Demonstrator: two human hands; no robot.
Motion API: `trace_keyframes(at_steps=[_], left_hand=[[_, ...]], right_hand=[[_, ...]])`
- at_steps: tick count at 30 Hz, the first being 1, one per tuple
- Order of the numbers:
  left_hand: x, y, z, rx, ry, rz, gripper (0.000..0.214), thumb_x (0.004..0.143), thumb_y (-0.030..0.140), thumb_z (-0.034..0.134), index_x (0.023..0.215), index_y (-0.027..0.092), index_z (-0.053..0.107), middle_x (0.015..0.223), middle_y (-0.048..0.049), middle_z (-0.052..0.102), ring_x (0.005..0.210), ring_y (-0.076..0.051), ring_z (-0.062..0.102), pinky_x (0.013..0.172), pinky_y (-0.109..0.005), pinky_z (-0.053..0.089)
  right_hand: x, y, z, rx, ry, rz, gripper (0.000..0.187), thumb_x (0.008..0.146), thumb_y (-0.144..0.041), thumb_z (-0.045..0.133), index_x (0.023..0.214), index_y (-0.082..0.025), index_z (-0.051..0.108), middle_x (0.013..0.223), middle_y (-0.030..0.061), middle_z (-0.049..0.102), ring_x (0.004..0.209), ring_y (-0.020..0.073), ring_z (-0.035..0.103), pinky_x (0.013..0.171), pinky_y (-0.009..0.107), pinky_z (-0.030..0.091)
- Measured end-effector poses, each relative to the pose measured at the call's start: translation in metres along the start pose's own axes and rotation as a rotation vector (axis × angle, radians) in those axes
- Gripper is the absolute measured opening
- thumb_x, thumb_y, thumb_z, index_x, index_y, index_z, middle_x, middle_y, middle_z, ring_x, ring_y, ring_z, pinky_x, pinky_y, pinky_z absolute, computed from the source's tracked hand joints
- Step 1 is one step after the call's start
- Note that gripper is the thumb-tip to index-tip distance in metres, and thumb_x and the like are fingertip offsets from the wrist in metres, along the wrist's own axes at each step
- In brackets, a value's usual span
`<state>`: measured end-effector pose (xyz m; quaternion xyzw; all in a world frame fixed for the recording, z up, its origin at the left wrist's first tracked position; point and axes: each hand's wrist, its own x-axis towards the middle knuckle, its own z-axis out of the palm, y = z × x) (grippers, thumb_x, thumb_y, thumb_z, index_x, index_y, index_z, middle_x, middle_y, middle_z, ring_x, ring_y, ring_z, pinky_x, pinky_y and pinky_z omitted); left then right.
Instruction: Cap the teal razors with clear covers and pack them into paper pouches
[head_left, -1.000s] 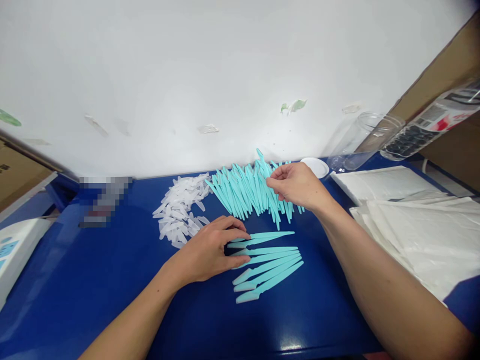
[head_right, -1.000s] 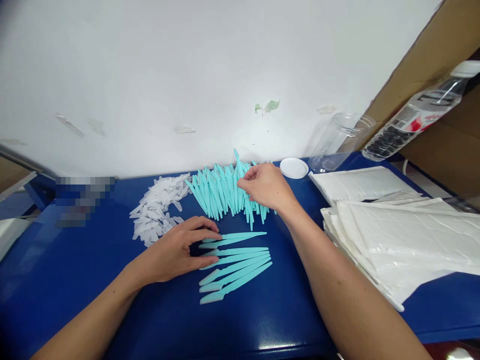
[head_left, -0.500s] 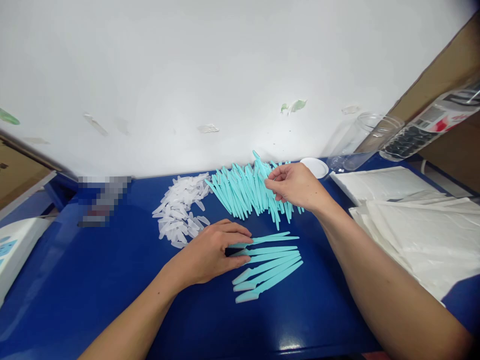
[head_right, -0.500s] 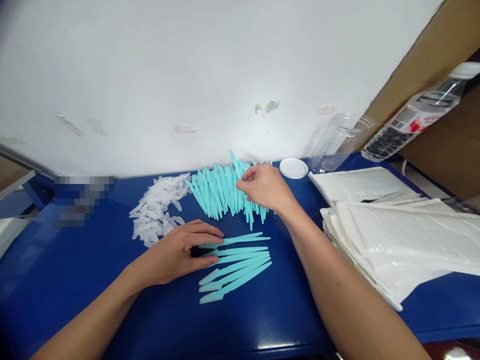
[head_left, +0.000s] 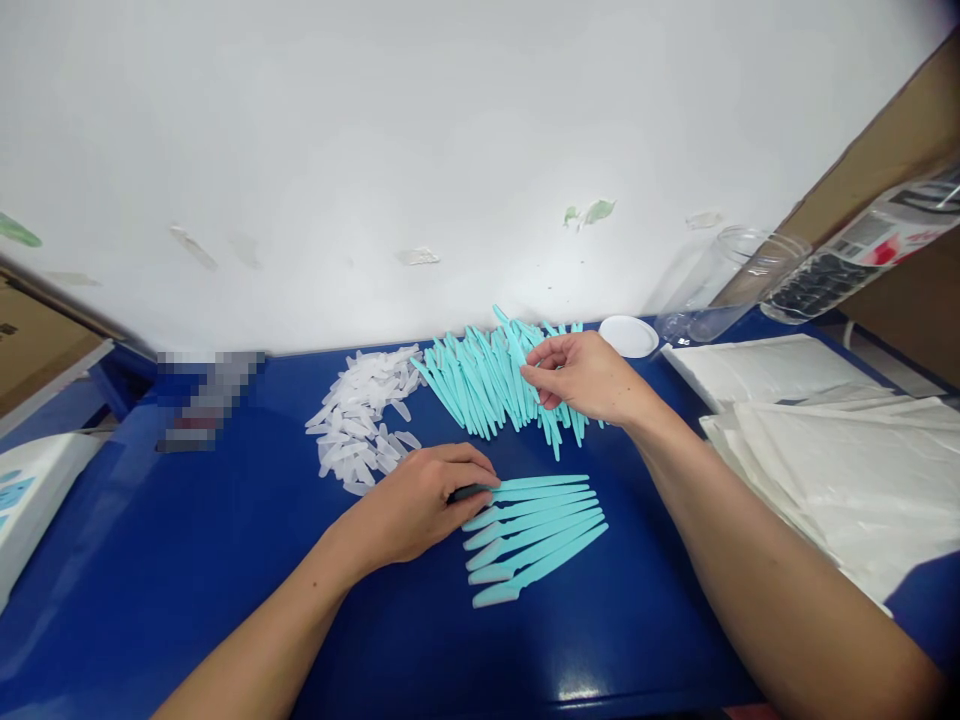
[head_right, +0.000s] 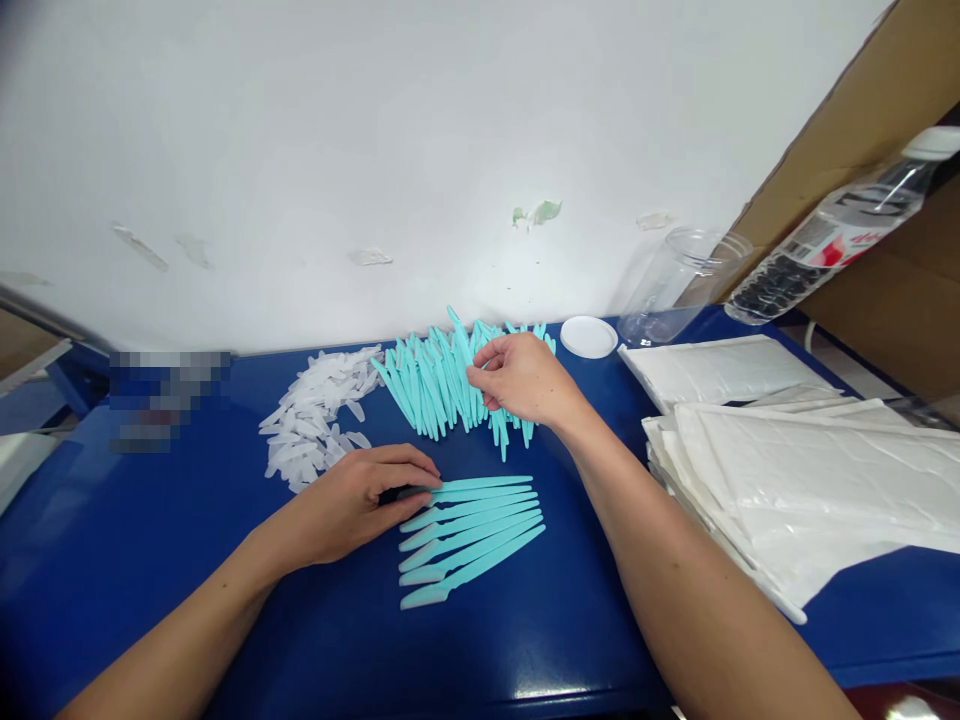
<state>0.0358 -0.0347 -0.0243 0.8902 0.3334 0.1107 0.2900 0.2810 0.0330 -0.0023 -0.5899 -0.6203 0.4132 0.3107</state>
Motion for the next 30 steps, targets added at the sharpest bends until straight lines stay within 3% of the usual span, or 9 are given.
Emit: trace_keyframes(at_steps=[4,10,22,30], left_hand=[[-0.0008,-0.0007,-0.0009,0.023,0.027,-0.012,0.023,0.101,0.023,0.056,0.116,0.023,0.074,0.123,-0.0067,0.066,0.104,-0.02,0.066,0.085,-0.031,0.053],[-0.0023,0.0025,-0.0001,-0.007,-0.034,-0.007,0.039,0.087,0.038,0.077,0.124,0.028,0.07,0.128,-0.0067,0.063,0.115,-0.025,0.059,0.097,-0.04,0.049],[-0.0009,0.0045,-0.0012,-0.003,-0.057,-0.009,0.033,0.091,0.032,0.072,0.123,0.025,0.07,0.127,-0.005,0.063,0.115,-0.022,0.059,0.096,-0.035,0.048],[-0.0008,0.009,0.001,-0.006,-0.039,-0.004,0.042,0.087,0.041,0.077,0.125,0.027,0.07,0.133,-0.006,0.061,0.122,-0.025,0.055,0.104,-0.04,0.045]], right_hand=[[-0.0001,-0.0005,0.0003,-0.006,-0.009,-0.003,0.011,0.079,-0.023,0.069,0.085,-0.015,0.065,0.059,-0.0003,0.068,0.048,0.0123,0.066,0.044,0.019,0.048],[-0.0008,-0.0004,0.0009,-0.023,-0.019,-0.009,0.011,0.079,-0.023,0.069,0.085,-0.016,0.065,0.059,0.0005,0.069,0.048,0.0122,0.065,0.044,0.019,0.045],[-0.0012,-0.0006,0.0005,-0.044,-0.02,-0.007,0.01,0.079,-0.023,0.069,0.085,-0.016,0.065,0.061,0.0014,0.069,0.049,0.0124,0.066,0.043,0.019,0.045],[-0.0007,-0.0011,0.0008,-0.04,-0.021,-0.004,0.01,0.079,-0.022,0.068,0.086,-0.016,0.065,0.061,0.0015,0.069,0.048,0.0122,0.065,0.043,0.019,0.045]])
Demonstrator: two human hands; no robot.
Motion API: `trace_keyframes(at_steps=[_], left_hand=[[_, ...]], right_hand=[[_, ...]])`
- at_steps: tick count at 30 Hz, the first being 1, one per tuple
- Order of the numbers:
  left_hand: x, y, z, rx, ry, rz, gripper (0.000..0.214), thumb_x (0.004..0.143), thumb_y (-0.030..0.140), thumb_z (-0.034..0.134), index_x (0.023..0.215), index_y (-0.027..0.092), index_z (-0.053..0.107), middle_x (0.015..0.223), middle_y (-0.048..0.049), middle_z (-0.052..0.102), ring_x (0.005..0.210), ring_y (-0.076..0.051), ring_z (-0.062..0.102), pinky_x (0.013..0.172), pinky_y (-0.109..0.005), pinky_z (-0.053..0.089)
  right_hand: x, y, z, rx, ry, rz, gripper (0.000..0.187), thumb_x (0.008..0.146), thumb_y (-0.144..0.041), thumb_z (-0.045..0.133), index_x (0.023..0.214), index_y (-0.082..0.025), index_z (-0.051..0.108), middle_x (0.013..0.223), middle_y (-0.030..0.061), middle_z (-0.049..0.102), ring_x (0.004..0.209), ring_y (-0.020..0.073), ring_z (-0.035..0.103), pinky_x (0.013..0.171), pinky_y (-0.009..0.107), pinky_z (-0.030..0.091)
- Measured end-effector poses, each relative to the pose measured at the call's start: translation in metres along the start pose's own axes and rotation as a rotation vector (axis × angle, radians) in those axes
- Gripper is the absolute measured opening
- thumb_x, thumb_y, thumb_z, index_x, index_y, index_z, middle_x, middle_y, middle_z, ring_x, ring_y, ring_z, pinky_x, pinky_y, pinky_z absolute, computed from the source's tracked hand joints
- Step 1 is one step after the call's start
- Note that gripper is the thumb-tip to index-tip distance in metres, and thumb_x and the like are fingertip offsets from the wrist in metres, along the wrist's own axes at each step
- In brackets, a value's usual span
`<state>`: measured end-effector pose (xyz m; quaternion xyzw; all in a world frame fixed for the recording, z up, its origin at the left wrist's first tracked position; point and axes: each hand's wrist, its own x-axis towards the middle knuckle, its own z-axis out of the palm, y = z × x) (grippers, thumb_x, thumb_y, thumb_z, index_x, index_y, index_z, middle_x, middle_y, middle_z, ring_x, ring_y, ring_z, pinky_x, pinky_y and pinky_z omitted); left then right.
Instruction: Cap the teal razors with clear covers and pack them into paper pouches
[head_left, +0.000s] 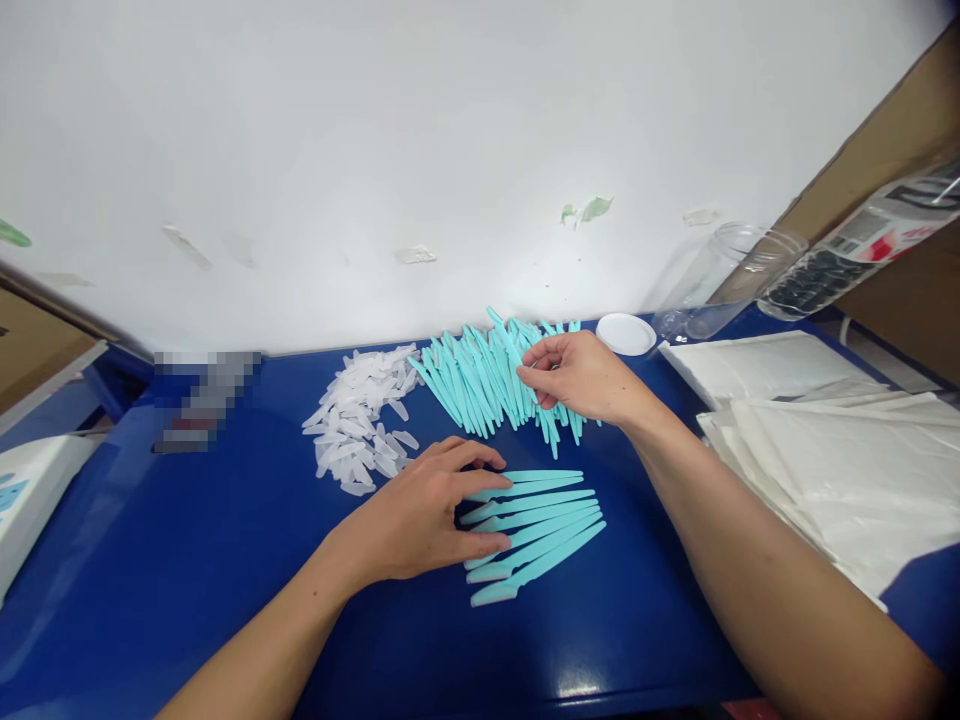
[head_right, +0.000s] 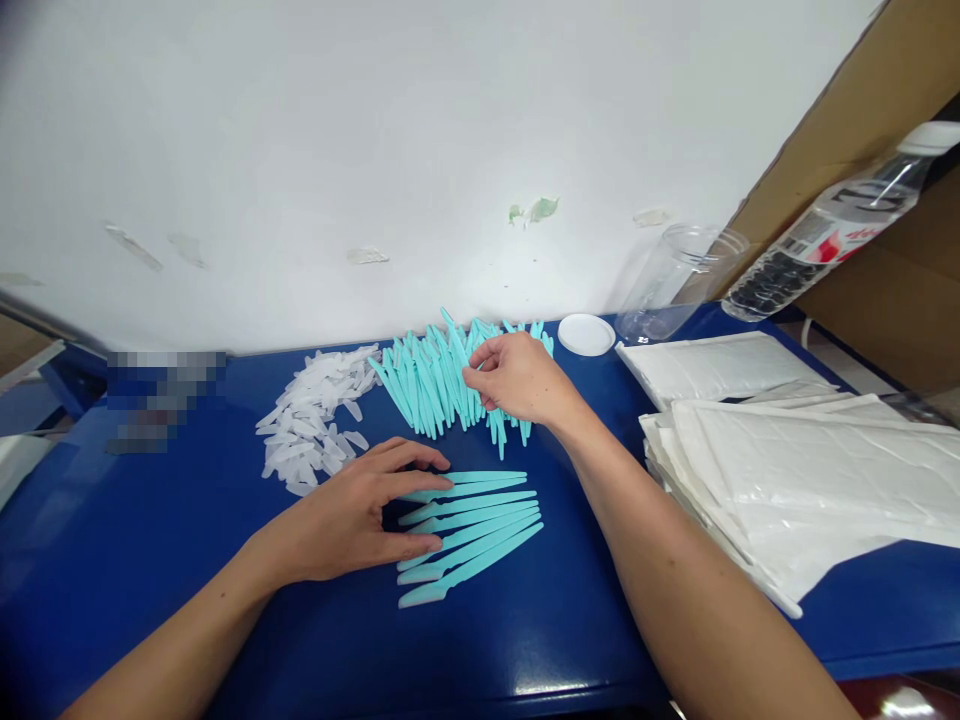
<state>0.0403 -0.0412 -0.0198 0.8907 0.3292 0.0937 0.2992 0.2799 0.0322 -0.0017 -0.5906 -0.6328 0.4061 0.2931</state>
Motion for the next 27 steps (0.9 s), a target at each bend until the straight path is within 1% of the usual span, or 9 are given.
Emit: trace_keyframes(at_steps=[4,8,12,14,18,22,24,25,27], left_hand=[[0.002,0.003,0.002,0.017,-0.007,0.028,0.043,0.084,0.042,0.079,0.124,0.027,0.07,0.137,-0.0047,0.063,0.123,-0.026,0.055,0.11,-0.043,0.041],[0.003,0.003,0.003,0.034,-0.021,0.019,0.047,0.086,0.045,0.077,0.129,0.026,0.069,0.143,-0.0038,0.061,0.126,-0.027,0.053,0.112,-0.043,0.039],[0.003,0.002,0.003,0.057,-0.036,0.026,0.048,0.088,0.046,0.074,0.13,0.024,0.068,0.143,-0.0034,0.062,0.127,-0.028,0.051,0.11,-0.044,0.042],[0.003,0.001,0.003,0.069,-0.041,0.037,0.044,0.09,0.044,0.072,0.129,0.023,0.069,0.143,-0.0035,0.063,0.126,-0.028,0.052,0.109,-0.044,0.042],[0.005,0.003,0.005,0.07,-0.041,0.069,0.039,0.092,0.04,0.071,0.126,0.02,0.07,0.141,-0.0041,0.064,0.124,-0.027,0.054,0.109,-0.043,0.043],[0.006,0.009,0.007,0.052,-0.05,0.092,0.04,0.091,0.038,0.073,0.127,0.021,0.07,0.138,-0.0039,0.066,0.122,-0.026,0.057,0.108,-0.042,0.045],[0.003,0.008,0.002,0.039,-0.029,0.098,0.043,0.089,0.04,0.075,0.129,0.024,0.07,0.139,-0.004,0.065,0.123,-0.026,0.057,0.108,-0.042,0.046],[0.0,0.005,-0.003,0.029,0.005,0.088,0.043,0.089,0.041,0.074,0.129,0.025,0.069,0.14,-0.0044,0.065,0.123,-0.026,0.058,0.108,-0.041,0.047],[-0.011,-0.006,-0.02,0.017,0.118,0.014,0.037,0.094,0.042,0.069,0.127,0.028,0.071,0.137,-0.0052,0.066,0.121,-0.024,0.061,0.101,-0.037,0.051]], right_hand=[[-0.001,-0.002,0.0,0.002,0.0,-0.003,0.012,0.079,-0.02,0.068,0.09,-0.015,0.066,0.06,0.0015,0.069,0.048,0.0125,0.065,0.041,0.019,0.043],[-0.001,-0.002,-0.001,0.011,0.007,0.0,0.015,0.079,-0.019,0.069,0.092,-0.014,0.067,0.063,0.0024,0.07,0.048,0.0134,0.066,0.042,0.021,0.043],[0.001,0.003,-0.001,0.029,0.045,-0.002,0.013,0.078,-0.018,0.069,0.091,-0.014,0.066,0.074,0.0053,0.074,0.057,0.014,0.069,0.049,0.023,0.047],[0.003,0.005,-0.002,0.031,0.058,-0.004,0.015,0.078,-0.017,0.068,0.093,-0.014,0.066,0.074,0.0057,0.075,0.06,0.0144,0.068,0.052,0.024,0.048],[0.005,0.008,-0.003,0.029,0.063,-0.004,0.022,0.076,-0.016,0.07,0.098,-0.015,0.064,0.071,0.0047,0.075,0.057,0.0145,0.064,0.048,0.025,0.042],[0.005,0.009,-0.002,0.039,0.066,-0.001,0.021,0.076,-0.016,0.07,0.094,-0.018,0.06,0.077,0.0045,0.075,0.057,0.0144,0.064,0.045,0.024,0.037],[0.006,0.011,-0.002,0.047,0.06,-0.005,0.021,0.075,-0.015,0.07,0.092,-0.019,0.058,0.078,0.0037,0.074,0.059,0.0147,0.065,0.046,0.024,0.037],[0.006,0.011,-0.001,0.051,0.055,-0.008,0.021,0.075,-0.015,0.07,0.09,-0.02,0.057,0.077,0.0032,0.073,0.059,0.0146,0.065,0.046,0.023,0.037],[0.007,0.012,-0.001,0.053,0.044,-0.019,0.019,0.075,-0.015,0.068,0.088,-0.02,0.056,0.075,0.0017,0.071,0.06,0.0139,0.064,0.048,0.023,0.038]])
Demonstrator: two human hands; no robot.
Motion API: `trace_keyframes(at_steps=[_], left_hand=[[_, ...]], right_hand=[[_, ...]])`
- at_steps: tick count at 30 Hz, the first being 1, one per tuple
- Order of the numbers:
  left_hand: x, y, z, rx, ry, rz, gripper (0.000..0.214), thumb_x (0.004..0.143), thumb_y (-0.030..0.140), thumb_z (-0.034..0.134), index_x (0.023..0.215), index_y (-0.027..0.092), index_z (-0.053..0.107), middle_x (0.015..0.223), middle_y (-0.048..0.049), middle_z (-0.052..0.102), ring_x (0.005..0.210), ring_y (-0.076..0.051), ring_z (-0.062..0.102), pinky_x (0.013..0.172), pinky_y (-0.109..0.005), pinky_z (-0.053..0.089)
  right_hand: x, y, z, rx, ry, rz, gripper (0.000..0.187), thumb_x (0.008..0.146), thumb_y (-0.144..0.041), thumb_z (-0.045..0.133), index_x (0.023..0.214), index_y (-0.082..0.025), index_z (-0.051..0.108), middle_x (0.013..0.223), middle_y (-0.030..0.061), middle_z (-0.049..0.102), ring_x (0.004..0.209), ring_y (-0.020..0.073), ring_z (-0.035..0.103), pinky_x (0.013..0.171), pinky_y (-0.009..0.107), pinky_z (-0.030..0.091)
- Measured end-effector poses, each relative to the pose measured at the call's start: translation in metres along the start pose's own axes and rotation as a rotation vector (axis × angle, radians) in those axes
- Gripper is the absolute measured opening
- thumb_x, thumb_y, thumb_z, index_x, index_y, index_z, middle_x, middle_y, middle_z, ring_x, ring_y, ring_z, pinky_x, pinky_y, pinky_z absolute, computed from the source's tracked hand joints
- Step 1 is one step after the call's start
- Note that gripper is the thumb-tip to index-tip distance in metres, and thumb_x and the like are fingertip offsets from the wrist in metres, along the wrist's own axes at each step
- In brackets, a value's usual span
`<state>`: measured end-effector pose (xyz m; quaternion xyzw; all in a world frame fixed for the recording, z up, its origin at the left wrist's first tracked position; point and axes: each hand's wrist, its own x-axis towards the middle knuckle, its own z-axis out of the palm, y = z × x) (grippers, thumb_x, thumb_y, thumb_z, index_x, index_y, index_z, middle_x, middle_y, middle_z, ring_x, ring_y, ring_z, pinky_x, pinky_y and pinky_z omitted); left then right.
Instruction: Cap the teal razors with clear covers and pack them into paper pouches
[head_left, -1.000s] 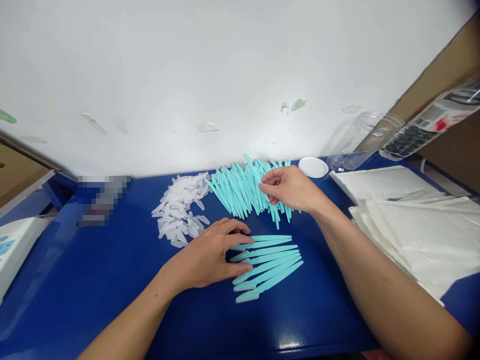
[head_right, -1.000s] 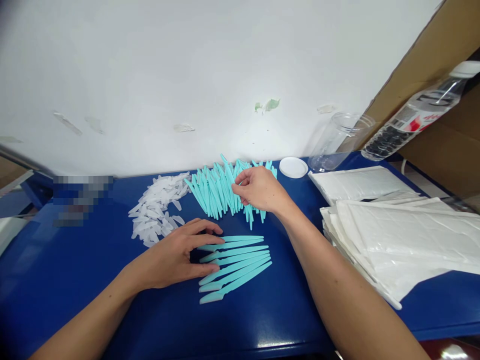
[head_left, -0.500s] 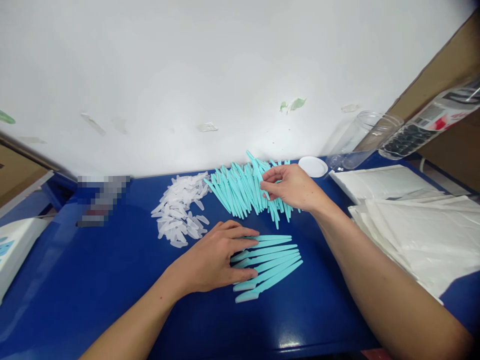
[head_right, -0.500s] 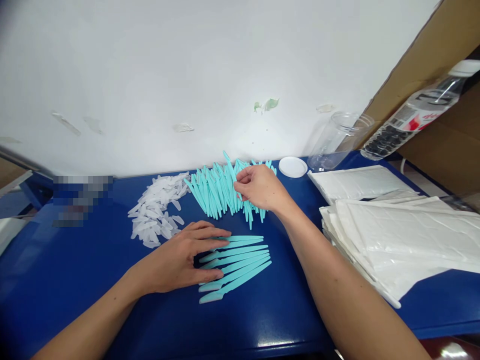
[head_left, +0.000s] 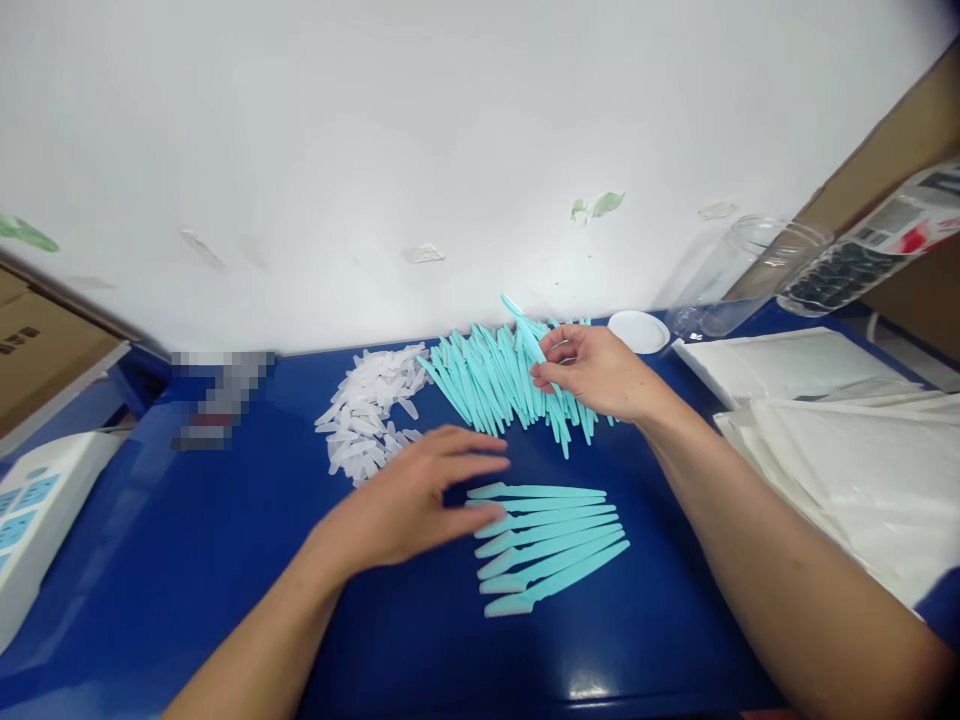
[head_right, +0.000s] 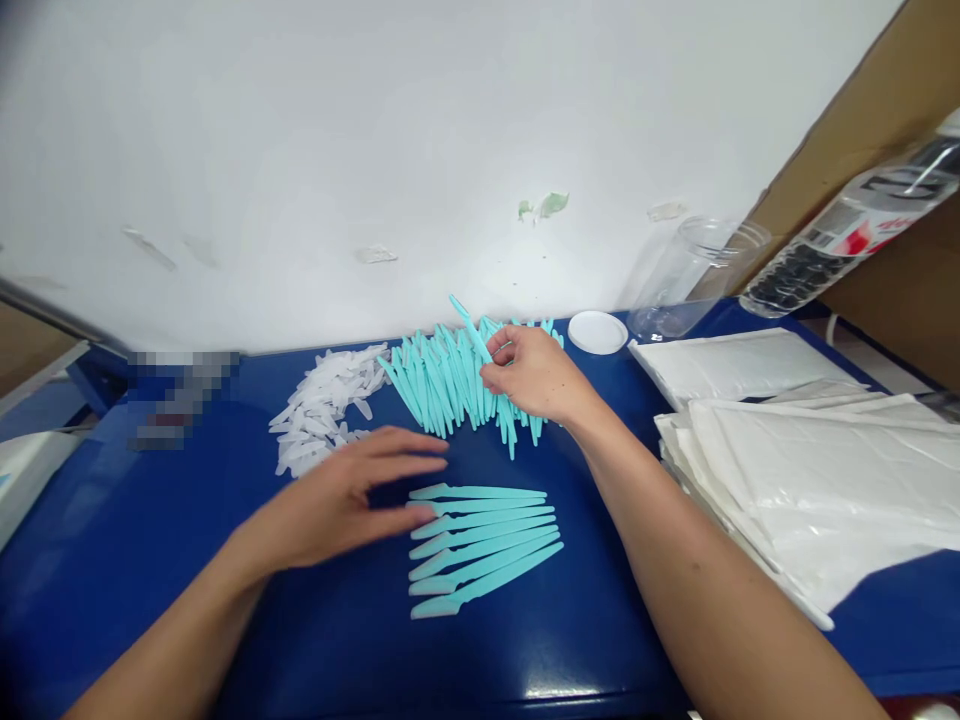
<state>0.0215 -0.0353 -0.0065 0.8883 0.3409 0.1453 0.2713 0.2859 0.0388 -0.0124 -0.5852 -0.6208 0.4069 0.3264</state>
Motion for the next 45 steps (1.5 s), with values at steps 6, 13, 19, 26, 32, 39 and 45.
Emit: trace_keyframes(at_steps=[6,13,19,26,32,39,45], left_hand=[[-0.032,-0.04,-0.054,0.206,0.114,-0.307,0.033,0.095,0.048,0.061,0.117,0.031,0.077,0.124,-0.0061,0.069,0.101,-0.024,0.069,0.081,-0.03,0.056],[-0.029,-0.049,-0.047,0.216,-0.04,-0.391,0.032,0.097,0.044,0.055,0.107,0.028,0.08,0.115,-0.0061,0.067,0.083,-0.02,0.068,0.074,-0.031,0.053],[-0.029,-0.052,-0.049,0.147,-0.01,-0.402,0.028,0.097,0.045,0.056,0.094,0.023,0.074,0.104,-0.0065,0.068,0.088,-0.021,0.063,0.072,-0.03,0.048],[-0.016,-0.032,-0.042,-0.324,0.295,-0.5,0.038,0.092,0.048,0.067,0.12,0.022,0.07,0.087,-0.0027,0.071,0.076,-0.016,0.062,0.065,-0.024,0.049],[-0.003,-0.032,-0.022,-0.786,0.403,-0.602,0.033,0.08,0.043,0.083,0.096,0.016,0.074,0.085,-0.0048,0.076,0.078,-0.017,0.072,0.076,-0.028,0.06],[0.003,-0.033,-0.013,-0.862,0.442,-0.638,0.031,0.076,0.041,0.087,0.085,0.015,0.073,0.079,-0.0047,0.077,0.071,-0.016,0.073,0.069,-0.026,0.061],[0.001,-0.034,-0.015,-0.785,0.506,-0.602,0.036,0.079,0.044,0.084,0.105,0.019,0.078,0.085,-0.0036,0.079,0.077,-0.016,0.074,0.077,-0.028,0.061]], right_hand=[[-0.005,-0.008,0.0,-0.055,-0.025,-0.021,0.004,0.079,-0.019,0.06,0.083,-0.02,0.061,0.067,-0.0034,0.059,0.049,0.0076,0.041,0.044,0.023,0.029],[-0.021,-0.021,0.001,-0.119,-0.192,-0.031,0.032,0.091,-0.049,0.057,0.085,-0.021,0.068,0.056,-0.0064,0.04,0.046,0.0088,0.031,0.045,0.026,0.023],[-0.03,-0.018,0.004,-0.179,-0.265,-0.038,0.032,0.091,-0.045,0.056,0.074,-0.02,0.065,0.057,-0.0042,0.046,0.049,0.01,0.037,0.048,0.027,0.027],[-0.038,-0.018,0.004,-0.215,-0.32,-0.024,0.034,0.092,-0.049,0.054,0.086,-0.021,0.072,0.058,-0.0038,0.049,0.049,0.0109,0.038,0.05,0.027,0.027],[-0.044,-0.017,0.007,-0.211,-0.34,-0.034,0.037,0.093,-0.051,0.053,0.086,-0.021,0.073,0.06,-0.0039,0.047,0.052,0.0107,0.035,0.049,0.027,0.028],[-0.042,-0.014,0.008,-0.205,-0.316,-0.045,0.033,0.093,-0.046,0.054,0.08,-0.021,0.07,0.06,-0.0041,0.046,0.053,0.0112,0.036,0.05,0.027,0.028],[-0.04,-0.01,0.006,-0.191,-0.311,-0.033,0.033,0.093,-0.047,0.053,0.082,-0.021,0.07,0.059,-0.0039,0.049,0.05,0.0109,0.037,0.05,0.028,0.027]])
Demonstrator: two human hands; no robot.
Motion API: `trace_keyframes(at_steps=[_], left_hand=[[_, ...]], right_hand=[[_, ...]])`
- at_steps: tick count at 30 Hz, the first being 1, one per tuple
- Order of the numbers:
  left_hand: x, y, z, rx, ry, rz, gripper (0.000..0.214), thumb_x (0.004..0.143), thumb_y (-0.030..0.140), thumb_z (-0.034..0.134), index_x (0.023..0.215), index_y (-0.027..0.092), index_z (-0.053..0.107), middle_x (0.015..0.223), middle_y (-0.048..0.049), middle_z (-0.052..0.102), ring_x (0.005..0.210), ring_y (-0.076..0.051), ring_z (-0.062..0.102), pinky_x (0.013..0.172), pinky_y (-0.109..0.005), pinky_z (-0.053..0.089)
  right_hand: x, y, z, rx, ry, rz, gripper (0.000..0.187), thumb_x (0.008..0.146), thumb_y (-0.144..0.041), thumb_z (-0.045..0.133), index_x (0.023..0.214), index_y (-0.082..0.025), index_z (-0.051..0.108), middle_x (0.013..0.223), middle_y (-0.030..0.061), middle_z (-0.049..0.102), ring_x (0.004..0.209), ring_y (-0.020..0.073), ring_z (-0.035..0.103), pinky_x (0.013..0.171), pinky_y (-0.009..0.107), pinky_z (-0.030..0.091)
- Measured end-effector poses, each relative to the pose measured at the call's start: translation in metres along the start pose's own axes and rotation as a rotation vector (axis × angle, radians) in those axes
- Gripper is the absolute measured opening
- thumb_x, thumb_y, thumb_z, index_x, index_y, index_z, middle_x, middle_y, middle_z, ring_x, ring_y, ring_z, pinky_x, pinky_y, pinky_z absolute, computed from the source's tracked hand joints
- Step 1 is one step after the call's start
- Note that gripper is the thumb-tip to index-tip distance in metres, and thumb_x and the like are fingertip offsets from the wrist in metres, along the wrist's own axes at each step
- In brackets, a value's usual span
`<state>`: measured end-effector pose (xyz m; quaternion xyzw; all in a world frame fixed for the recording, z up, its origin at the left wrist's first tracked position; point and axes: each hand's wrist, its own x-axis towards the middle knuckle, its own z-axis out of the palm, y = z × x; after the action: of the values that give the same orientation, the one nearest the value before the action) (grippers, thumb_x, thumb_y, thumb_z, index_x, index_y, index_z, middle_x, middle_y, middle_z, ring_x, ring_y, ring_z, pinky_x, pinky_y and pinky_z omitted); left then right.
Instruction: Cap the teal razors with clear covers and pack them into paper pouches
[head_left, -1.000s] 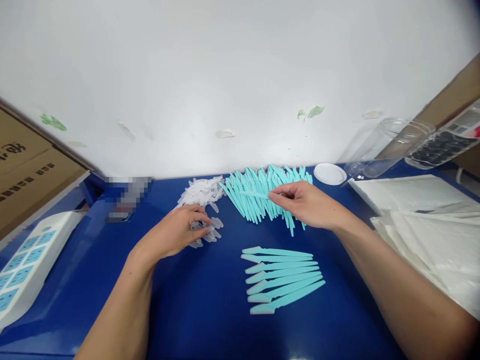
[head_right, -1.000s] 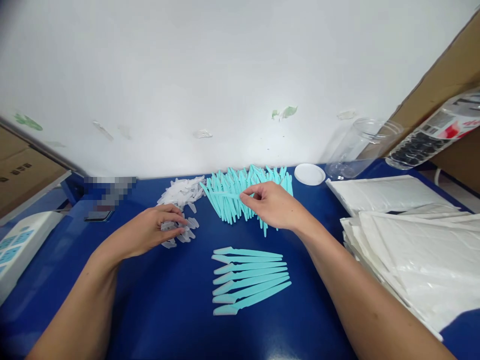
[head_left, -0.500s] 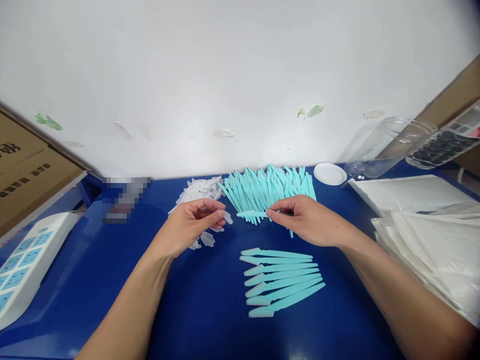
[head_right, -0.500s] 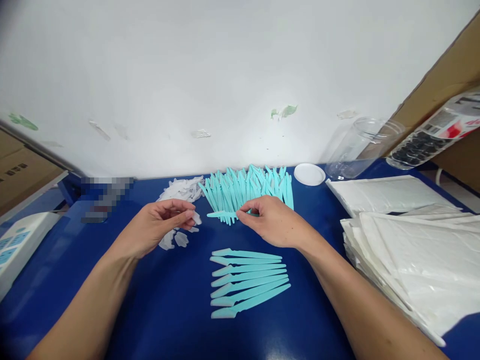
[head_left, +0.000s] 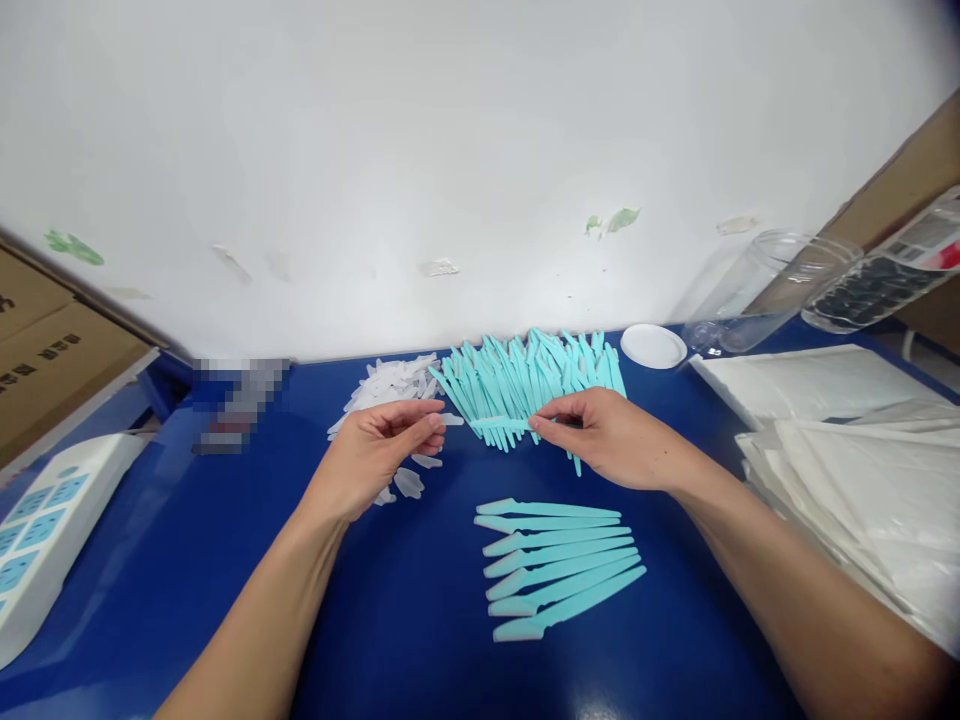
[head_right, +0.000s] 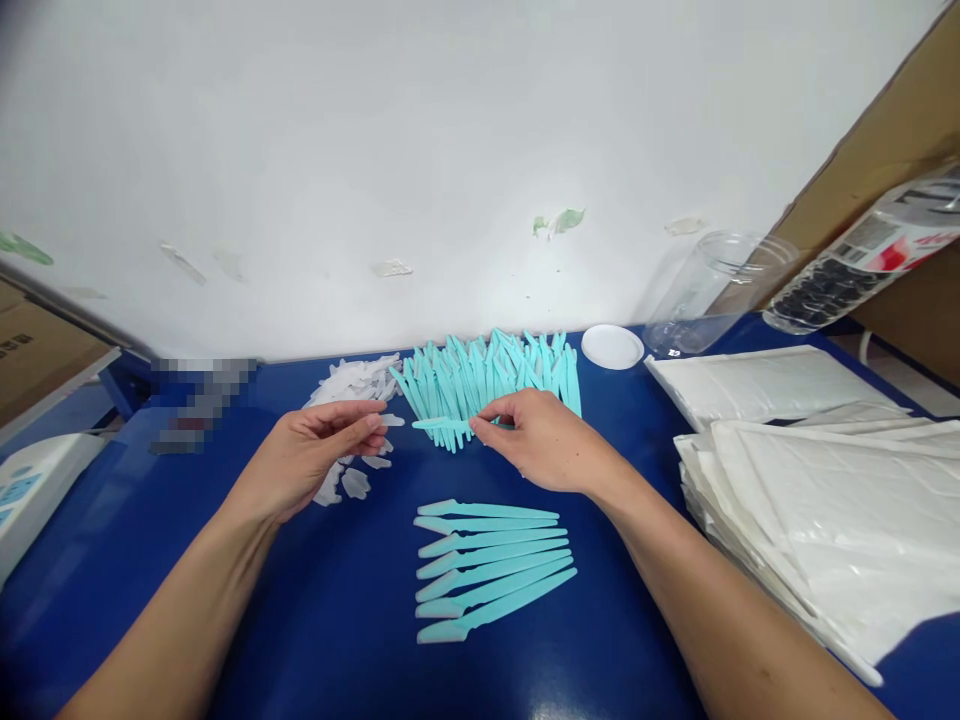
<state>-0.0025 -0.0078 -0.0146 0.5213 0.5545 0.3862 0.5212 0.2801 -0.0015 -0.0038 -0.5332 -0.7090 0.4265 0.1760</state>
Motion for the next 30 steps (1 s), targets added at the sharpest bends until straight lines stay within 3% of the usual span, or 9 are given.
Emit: trace_keyframes(at_steps=[5,9,12,21,25,30], left_hand=[[-0.004,0.005,0.0,0.146,-0.087,0.002,0.043,0.082,0.047,0.081,0.115,0.02,0.078,0.092,-0.0058,0.08,0.085,-0.021,0.075,0.081,-0.031,0.061],[-0.005,0.006,0.006,0.226,-0.027,0.036,0.037,0.086,0.053,0.074,0.097,0.018,0.079,0.077,-0.0032,0.075,0.071,-0.018,0.072,0.071,-0.028,0.06],[-0.002,0.002,0.011,0.156,-0.018,0.008,0.036,0.086,0.053,0.074,0.084,0.017,0.077,0.075,-0.0023,0.073,0.066,-0.015,0.07,0.066,-0.025,0.058],[-0.001,-0.006,0.017,0.021,-0.061,-0.066,0.034,0.084,0.05,0.077,0.085,0.016,0.077,0.075,-0.0028,0.074,0.064,-0.013,0.069,0.063,-0.023,0.056],[-0.001,-0.004,0.014,0.041,-0.027,-0.067,0.034,0.084,0.05,0.078,0.086,0.016,0.077,0.075,-0.0027,0.074,0.064,-0.013,0.069,0.063,-0.023,0.056],[-0.002,-0.004,0.022,0.092,-0.09,-0.073,0.037,0.085,0.052,0.075,0.083,0.015,0.075,0.074,-0.0033,0.073,0.064,-0.014,0.069,0.063,-0.023,0.055]], right_hand=[[0.0,0.0,-0.002,-0.007,0.02,0.0,0.036,0.094,-0.049,0.053,0.082,-0.02,0.071,0.059,-0.0033,0.051,0.05,0.0105,0.039,0.049,0.027,0.026],[0.0,-0.001,-0.004,-0.01,0.028,0.009,0.039,0.093,-0.053,0.053,0.083,-0.02,0.072,0.059,-0.0032,0.052,0.05,0.0105,0.04,0.048,0.026,0.026],[-0.001,-0.001,-0.003,-0.016,0.03,0.001,0.04,0.093,-0.054,0.053,0.082,-0.02,0.072,0.059,-0.0031,0.052,0.05,0.0105,0.04,0.048,0.026,0.026],[-0.001,-0.001,-0.002,-0.05,0.017,0.017,0.04,0.093,-0.053,0.054,0.093,-0.021,0.077,0.061,-0.0033,0.053,0.051,0.0101,0.039,0.048,0.026,0.028],[-0.001,-0.001,-0.002,-0.041,0.004,0.023,0.041,0.093,-0.054,0.054,0.095,-0.022,0.078,0.061,-0.0035,0.053,0.05,0.01,0.038,0.048,0.026,0.028],[-0.001,-0.002,0.001,-0.08,0.004,-0.004,0.04,0.093,-0.053,0.054,0.097,-0.022,0.079,0.061,-0.0032,0.051,0.052,0.0101,0.037,0.048,0.025,0.028]])
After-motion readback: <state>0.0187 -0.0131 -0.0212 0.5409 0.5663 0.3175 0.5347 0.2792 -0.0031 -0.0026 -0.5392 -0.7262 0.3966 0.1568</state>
